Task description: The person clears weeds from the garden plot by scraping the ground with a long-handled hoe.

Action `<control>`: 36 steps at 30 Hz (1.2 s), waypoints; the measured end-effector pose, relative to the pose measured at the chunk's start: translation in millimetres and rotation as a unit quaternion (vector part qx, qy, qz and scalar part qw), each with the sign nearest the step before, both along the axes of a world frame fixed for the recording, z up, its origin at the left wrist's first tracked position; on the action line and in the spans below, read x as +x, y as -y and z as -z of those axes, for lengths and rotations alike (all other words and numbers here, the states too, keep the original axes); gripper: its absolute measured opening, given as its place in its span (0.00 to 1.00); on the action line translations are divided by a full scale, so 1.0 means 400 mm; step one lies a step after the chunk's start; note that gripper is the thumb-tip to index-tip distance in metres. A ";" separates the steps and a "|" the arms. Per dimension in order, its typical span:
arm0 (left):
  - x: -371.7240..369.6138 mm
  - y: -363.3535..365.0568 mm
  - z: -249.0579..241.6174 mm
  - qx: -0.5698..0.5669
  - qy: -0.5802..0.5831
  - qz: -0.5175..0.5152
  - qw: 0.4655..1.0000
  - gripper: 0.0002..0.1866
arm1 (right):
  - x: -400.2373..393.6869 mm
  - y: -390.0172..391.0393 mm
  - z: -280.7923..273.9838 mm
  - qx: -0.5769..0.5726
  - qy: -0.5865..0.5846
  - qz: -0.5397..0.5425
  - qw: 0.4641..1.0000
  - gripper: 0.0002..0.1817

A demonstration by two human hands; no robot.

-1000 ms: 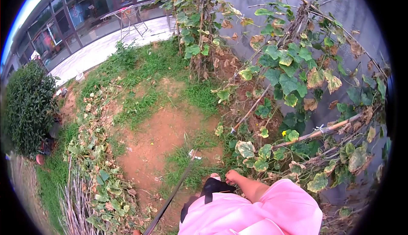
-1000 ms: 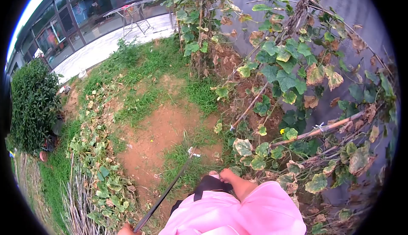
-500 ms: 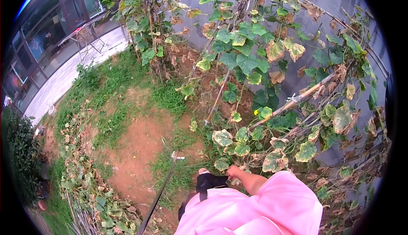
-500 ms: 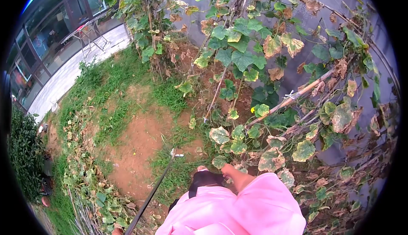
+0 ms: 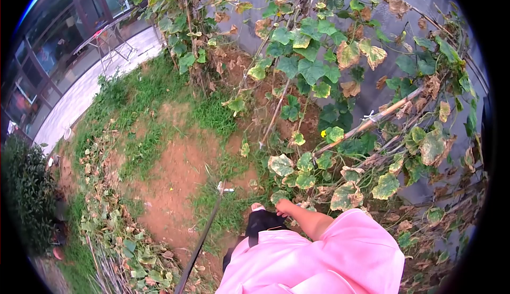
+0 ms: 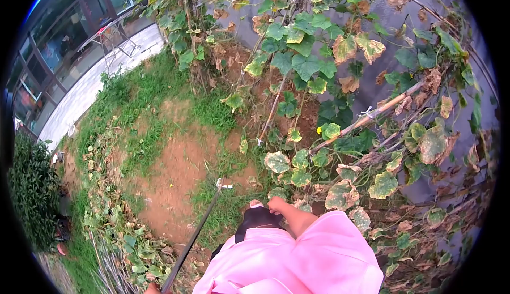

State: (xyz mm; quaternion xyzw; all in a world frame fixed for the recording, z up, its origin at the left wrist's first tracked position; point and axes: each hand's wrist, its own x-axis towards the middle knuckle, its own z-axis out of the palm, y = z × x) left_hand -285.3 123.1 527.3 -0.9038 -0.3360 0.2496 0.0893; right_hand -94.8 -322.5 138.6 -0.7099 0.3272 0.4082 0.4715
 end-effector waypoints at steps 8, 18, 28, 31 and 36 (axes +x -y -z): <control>-0.007 -0.007 0.016 0.023 0.004 0.007 1.000 0.22 | 0.001 0.001 -0.033 0.001 0.006 -0.001 1.000 0.11; -0.012 -0.021 0.020 0.014 0.019 -0.001 1.000 0.23 | -0.065 0.064 0.051 0.009 -0.023 0.002 1.000 0.12; -0.016 -0.010 0.019 0.002 0.029 -0.017 0.999 0.20 | -0.026 -0.023 0.019 -0.019 0.013 0.022 0.999 0.10; -0.034 -0.021 0.037 0.003 0.004 -0.014 1.000 0.20 | -0.006 -0.033 0.027 0.004 -0.001 -0.001 1.000 0.09; -0.056 -0.020 0.056 0.013 0.014 -0.016 1.000 0.22 | 0.005 -0.044 0.009 -0.002 -0.007 -0.017 1.000 0.12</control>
